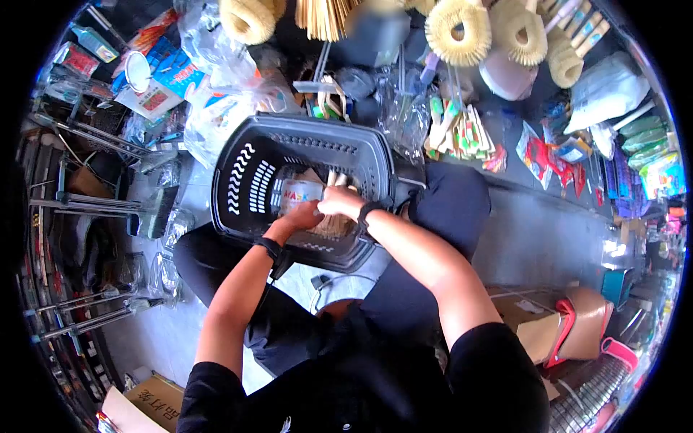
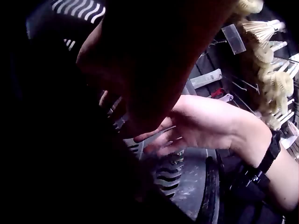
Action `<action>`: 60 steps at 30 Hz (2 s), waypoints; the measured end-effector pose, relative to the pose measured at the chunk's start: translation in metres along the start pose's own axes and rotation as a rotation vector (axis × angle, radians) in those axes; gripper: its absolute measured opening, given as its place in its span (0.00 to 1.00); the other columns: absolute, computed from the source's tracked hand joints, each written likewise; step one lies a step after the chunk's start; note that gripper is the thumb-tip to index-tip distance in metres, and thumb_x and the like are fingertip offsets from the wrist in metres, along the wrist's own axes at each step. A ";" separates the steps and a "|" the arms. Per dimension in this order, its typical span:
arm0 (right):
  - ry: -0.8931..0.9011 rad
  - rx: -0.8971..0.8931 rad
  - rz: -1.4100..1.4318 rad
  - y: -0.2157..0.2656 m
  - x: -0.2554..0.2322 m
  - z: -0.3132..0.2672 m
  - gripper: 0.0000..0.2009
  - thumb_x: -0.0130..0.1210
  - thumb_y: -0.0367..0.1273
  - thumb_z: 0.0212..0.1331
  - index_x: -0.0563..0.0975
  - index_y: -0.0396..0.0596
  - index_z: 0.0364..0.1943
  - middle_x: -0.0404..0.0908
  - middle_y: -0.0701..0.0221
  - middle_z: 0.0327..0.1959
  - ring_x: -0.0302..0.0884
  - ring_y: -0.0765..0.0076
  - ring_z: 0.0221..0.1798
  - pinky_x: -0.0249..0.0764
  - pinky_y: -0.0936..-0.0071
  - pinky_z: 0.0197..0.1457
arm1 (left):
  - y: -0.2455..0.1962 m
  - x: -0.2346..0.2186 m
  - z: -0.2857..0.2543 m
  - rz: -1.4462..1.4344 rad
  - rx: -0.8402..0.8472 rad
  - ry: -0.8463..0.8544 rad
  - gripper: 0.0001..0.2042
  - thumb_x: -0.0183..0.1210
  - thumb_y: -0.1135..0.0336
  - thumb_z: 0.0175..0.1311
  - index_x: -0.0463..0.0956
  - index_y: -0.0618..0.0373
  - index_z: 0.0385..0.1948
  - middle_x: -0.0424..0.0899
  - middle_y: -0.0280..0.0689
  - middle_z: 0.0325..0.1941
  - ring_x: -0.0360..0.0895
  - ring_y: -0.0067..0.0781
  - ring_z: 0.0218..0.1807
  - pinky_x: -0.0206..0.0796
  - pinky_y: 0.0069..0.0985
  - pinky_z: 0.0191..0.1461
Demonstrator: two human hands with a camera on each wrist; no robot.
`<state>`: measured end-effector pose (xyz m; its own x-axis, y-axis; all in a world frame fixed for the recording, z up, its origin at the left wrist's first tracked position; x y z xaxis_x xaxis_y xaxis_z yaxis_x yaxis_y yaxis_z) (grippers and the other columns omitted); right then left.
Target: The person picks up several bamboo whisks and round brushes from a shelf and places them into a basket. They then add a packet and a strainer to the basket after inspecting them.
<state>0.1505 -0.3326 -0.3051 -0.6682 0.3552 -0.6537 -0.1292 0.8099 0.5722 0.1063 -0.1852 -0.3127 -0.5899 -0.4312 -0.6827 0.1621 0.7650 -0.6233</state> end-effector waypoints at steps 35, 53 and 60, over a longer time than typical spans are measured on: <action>-1.257 -0.708 0.103 0.262 -0.342 -0.070 0.18 0.70 0.38 0.55 0.84 0.39 0.45 0.83 0.61 0.33 0.83 0.60 0.33 0.76 0.67 0.38 | -0.102 -0.155 -0.049 -0.752 0.396 -0.449 0.24 0.53 0.51 0.75 0.69 0.53 0.66 0.86 0.43 0.38 0.82 0.30 0.38 0.75 0.28 0.46; -1.199 -0.718 0.176 0.251 -0.344 -0.077 0.17 0.66 0.33 0.62 0.81 0.36 0.50 0.86 0.67 0.36 0.79 0.78 0.36 0.77 0.76 0.43 | -0.107 -0.205 -0.066 -1.000 0.211 -0.576 0.09 0.55 0.67 0.75 0.73 0.56 0.52 0.84 0.32 0.44 0.79 0.20 0.42 0.74 0.22 0.42; -0.949 -0.778 0.482 0.259 -0.342 -0.073 0.18 0.65 0.31 0.63 0.78 0.35 0.53 0.86 0.61 0.39 0.84 0.71 0.38 0.79 0.72 0.43 | -0.153 -0.339 -0.068 -0.779 0.347 -0.866 0.30 0.58 0.65 0.75 0.55 0.53 0.74 0.64 0.39 0.73 0.77 0.31 0.58 0.81 0.31 0.48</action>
<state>0.2920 -0.2786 0.1026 -0.0363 0.9760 -0.2146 -0.6221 0.1460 0.7692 0.2275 -0.1231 0.0398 0.0784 -0.9966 -0.0262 0.2811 0.0473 -0.9585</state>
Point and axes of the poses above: each hand's wrist, its own z-axis towards the middle knuckle, its own x-axis out of the palm, y = z × x, the point moved 3 cm from there along z, towards the middle knuckle
